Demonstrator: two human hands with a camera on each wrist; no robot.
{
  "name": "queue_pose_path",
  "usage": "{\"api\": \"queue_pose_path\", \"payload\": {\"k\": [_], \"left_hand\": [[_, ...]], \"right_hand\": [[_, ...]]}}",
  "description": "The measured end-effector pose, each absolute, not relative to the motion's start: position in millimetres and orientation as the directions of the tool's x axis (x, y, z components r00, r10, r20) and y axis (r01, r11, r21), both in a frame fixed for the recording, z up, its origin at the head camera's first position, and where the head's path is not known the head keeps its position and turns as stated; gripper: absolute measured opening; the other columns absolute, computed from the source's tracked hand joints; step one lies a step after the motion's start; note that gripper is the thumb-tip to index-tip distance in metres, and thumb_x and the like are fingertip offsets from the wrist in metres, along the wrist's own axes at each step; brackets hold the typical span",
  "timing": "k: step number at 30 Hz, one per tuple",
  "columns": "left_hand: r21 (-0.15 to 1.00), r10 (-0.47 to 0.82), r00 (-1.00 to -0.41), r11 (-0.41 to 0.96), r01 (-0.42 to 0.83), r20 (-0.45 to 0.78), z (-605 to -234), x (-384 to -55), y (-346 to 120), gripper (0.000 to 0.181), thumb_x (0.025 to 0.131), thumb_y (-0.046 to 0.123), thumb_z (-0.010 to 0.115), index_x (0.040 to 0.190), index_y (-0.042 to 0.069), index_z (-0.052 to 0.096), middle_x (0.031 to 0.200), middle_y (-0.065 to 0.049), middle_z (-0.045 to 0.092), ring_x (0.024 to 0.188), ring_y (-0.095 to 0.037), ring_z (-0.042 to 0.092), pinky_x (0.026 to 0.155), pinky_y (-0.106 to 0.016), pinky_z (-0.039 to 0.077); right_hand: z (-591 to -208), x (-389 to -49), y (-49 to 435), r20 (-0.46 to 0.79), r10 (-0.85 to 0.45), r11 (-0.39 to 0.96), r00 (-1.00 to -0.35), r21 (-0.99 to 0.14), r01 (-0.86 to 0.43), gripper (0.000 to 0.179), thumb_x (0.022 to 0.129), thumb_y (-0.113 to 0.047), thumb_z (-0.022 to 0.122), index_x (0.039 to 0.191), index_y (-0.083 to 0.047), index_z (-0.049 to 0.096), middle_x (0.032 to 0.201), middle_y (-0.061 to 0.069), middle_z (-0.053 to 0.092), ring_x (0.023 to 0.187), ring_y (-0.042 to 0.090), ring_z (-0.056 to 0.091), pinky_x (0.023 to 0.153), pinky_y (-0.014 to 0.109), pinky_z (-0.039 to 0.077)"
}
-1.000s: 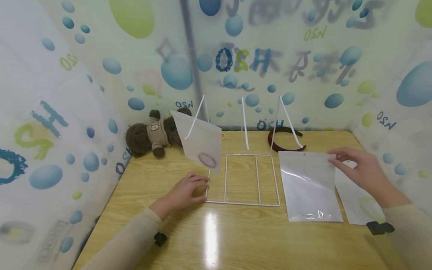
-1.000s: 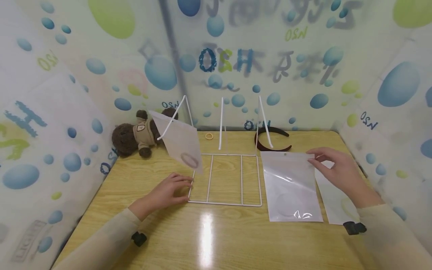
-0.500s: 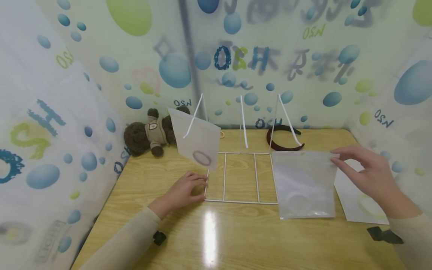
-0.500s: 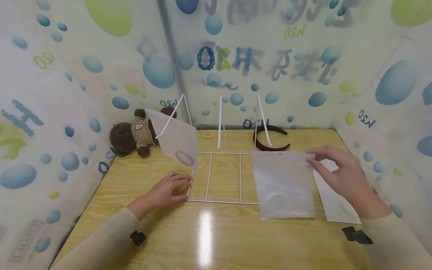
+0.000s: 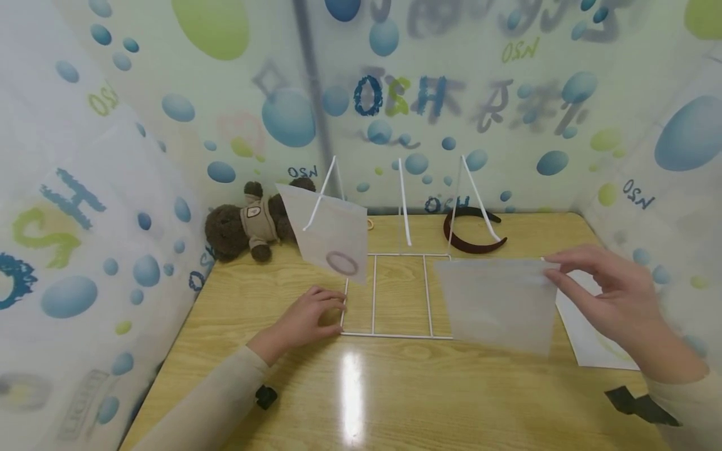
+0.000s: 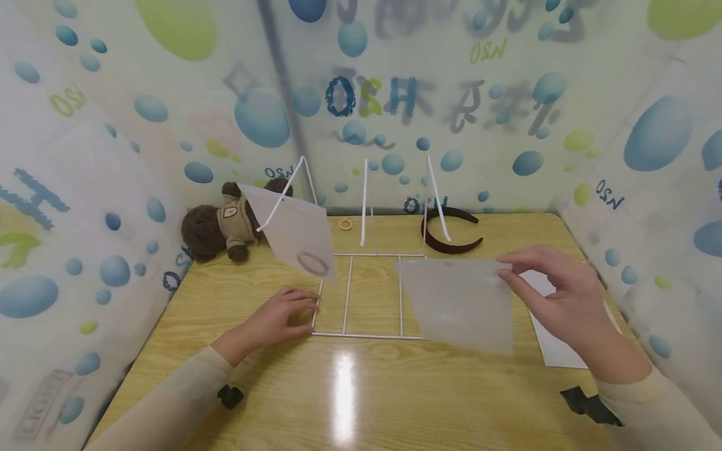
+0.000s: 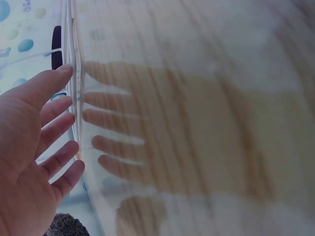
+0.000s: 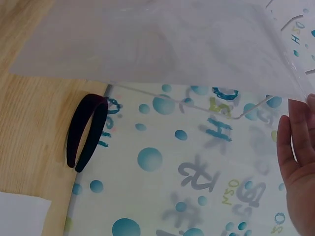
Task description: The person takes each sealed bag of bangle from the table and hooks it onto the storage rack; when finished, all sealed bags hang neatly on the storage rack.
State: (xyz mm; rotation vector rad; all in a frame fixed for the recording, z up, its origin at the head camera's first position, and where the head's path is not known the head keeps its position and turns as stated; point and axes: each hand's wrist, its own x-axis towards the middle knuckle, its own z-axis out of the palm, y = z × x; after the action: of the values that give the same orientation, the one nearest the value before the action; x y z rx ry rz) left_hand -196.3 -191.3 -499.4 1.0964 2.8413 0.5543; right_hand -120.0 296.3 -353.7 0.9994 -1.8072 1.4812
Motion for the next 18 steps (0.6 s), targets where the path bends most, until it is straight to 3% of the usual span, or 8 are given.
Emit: {"api": "queue_pose_path", "payload": {"k": [6, 14, 18], "left_hand": [[0.344, 0.658, -0.747, 0.683, 0.645, 0.095, -502, -197, -193, 0.040, 0.089, 0.035, 0.080, 0.124, 0.017, 0.073, 0.145, -0.004, 0.063, 0.127, -0.028, 0.054, 0.110, -0.052, 0.045], [0.344, 0.658, -0.747, 0.682, 0.645, 0.096, -502, -197, -194, 0.040, 0.089, 0.035, 0.081, 0.124, 0.016, 0.072, 0.144, -0.004, 0.063, 0.126, -0.027, 0.054, 0.110, -0.052, 0.045], [0.347, 0.658, -0.748, 0.683, 0.643, 0.089, -502, -197, -194, 0.041, 0.089, 0.036, 0.081, 0.125, 0.017, 0.072, 0.146, -0.003, 0.062, 0.127, -0.027, 0.053, 0.111, -0.053, 0.045]], "right_hand": [[-349, -118, 277, 0.842, -0.129, -0.076, -0.524, -0.535, -0.841, 0.025, 0.083, 0.014, 0.076, 0.098, 0.030, 0.063, 0.100, 0.020, 0.076, 0.092, 0.017, 0.070, 0.087, 0.018, 0.056], [-337, -114, 240, 0.883, 0.001, -0.185, -0.469, -0.461, -0.868, 0.026, 0.080, 0.018, 0.077, 0.096, 0.031, 0.061, 0.101, 0.022, 0.077, 0.087, 0.019, 0.073, 0.084, 0.020, 0.059], [-332, -113, 229, 0.878, 0.041, -0.200, -0.476, -0.460, -0.865, 0.025, 0.080, 0.020, 0.075, 0.097, 0.031, 0.061, 0.100, 0.023, 0.076, 0.084, 0.019, 0.073, 0.082, 0.020, 0.059]]}}
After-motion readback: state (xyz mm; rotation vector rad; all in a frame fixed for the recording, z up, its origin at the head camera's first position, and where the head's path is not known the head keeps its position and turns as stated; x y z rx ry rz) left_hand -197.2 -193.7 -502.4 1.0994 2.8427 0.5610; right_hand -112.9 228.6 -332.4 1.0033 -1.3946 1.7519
